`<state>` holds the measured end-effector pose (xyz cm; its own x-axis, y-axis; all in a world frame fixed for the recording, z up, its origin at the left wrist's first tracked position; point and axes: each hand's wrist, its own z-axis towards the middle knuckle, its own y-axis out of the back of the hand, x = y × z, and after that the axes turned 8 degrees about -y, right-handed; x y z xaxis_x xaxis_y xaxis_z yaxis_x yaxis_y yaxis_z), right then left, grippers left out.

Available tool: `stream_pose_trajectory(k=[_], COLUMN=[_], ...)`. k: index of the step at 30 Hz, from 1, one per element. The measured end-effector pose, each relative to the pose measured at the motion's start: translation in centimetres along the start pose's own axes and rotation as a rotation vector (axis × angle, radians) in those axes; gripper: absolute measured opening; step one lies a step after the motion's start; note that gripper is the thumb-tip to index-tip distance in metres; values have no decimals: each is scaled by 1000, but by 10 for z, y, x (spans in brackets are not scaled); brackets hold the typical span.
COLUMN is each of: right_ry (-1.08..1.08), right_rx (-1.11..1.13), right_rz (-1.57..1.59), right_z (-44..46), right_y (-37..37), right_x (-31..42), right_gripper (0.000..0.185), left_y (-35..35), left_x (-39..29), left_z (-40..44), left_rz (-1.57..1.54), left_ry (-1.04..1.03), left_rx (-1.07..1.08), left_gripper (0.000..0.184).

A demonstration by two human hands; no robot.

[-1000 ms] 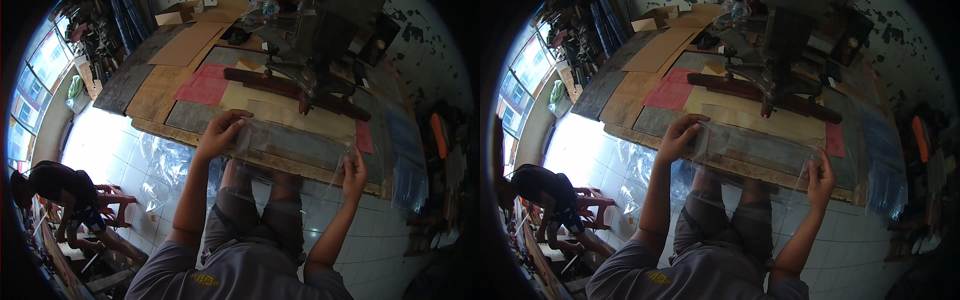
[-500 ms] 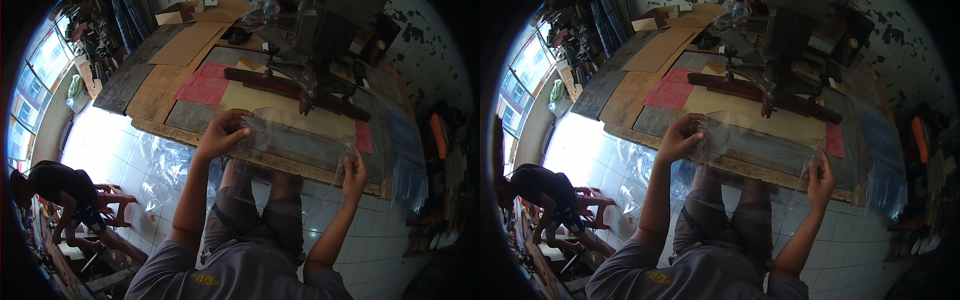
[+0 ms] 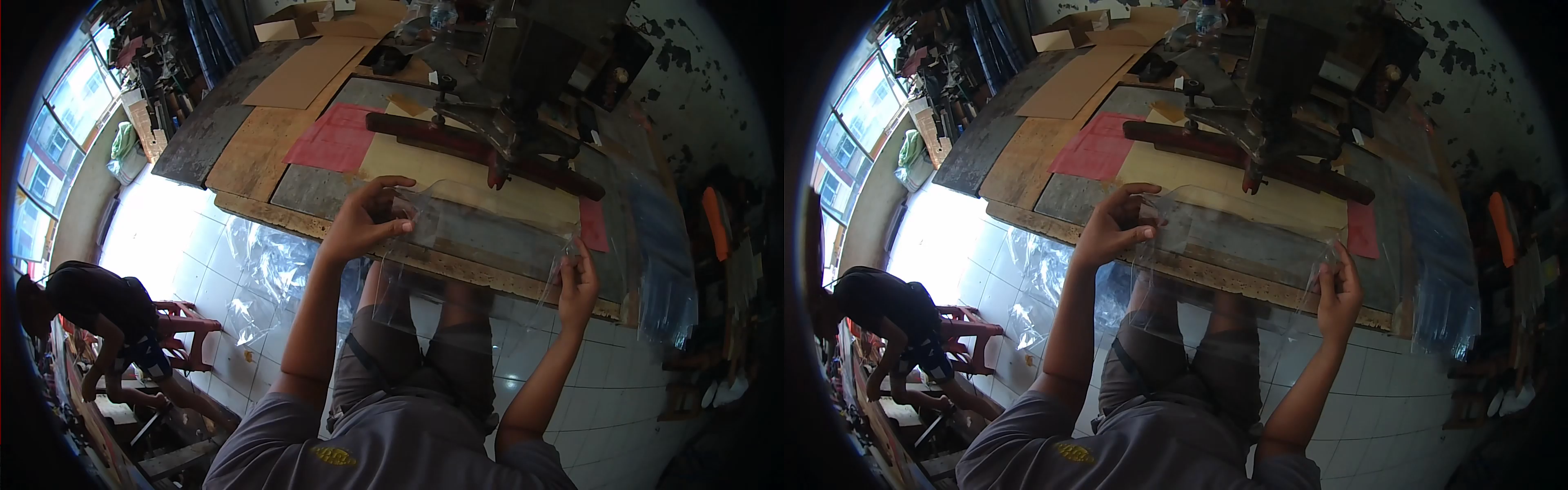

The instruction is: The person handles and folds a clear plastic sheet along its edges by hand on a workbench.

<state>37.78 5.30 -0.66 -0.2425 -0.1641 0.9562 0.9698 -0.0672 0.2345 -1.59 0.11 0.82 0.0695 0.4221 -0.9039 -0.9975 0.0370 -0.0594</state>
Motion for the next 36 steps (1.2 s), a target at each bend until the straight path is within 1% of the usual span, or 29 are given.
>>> stream_pose_trajectory(k=[2,5,8,10,11,13,16,17,18,19,21,22,24,26,27,29,30,31,33,34,36], right_ry=[1,7,18,18,64,159,464,506,544,578,771,905,871,616,529,353,409,406,397,438,442], right_rx=[-1,5,25,44,-3,-99,-399,-430,-458,-483,-236,28,593,842,750,571,530,429,221,107,-109], right_rz=[0,-2,-8,-20,-38,-73,-410,-330,-251,-172,4,71,32,-59,-99,-175,-237,-230,-215,-152,-245], right_z=[0,0,0,-1,-2,-1,-16,-27,-45,-66,-113,-131,-159,-191,-192,-193,-190,-192,-203,-205,-194], right_y=[0,0,1,4,2,-2,-7,-9,-11,-15,-26,-33,-51,-84,-87,-88,-82,-78,-69,-66,-57], right_x=[0,-1,0,0,-1,-2,30,42,53,62,73,76,85,58,53,46,33,25,8,-8,4], right_gripper=[45,45,46,48,48,49,47,42,39,36,28,24,25,33,35,38,47,49,52,57,56], left_y=[-1,4,-1,-4,-7,-19,-48,-56,-60,-65,-78,-88,-110,-126,-130,-137,-140,-143,-146,-143,-137], left_x=[1,9,11,8,6,2,-21,-30,-32,-36,-44,-48,-54,-55,-55,-43,-39,-35,-30,-19,-1], left_z=[0,1,2,2,2,-5,-17,-20,-22,-25,-31,-32,-34,-37,-39,-54,-61,-69,-85,-97,-121], left_rz=[-1,92,157,382,495,296,58,-11,15,6,-14,-86,-232,-352,-409,-67,-46,-25,-285,-125,188], left_ry=[-24,46,-8,-12,-15,-87,-220,-267,-347,-373,-417,-399,-361,-311,-287,-294,-294,-294,-282,-275,-261], left_rx=[-8,-50,-58,-81,-94,-221,-418,-491,-526,-568,-642,-700,-815,-896,-941,-906,-889,-872,-842,-769,-620], left_gripper=[58,42,30,21,17,15,14,14,12,12,12,13,16,18,19,18,18,17,17,15,14])
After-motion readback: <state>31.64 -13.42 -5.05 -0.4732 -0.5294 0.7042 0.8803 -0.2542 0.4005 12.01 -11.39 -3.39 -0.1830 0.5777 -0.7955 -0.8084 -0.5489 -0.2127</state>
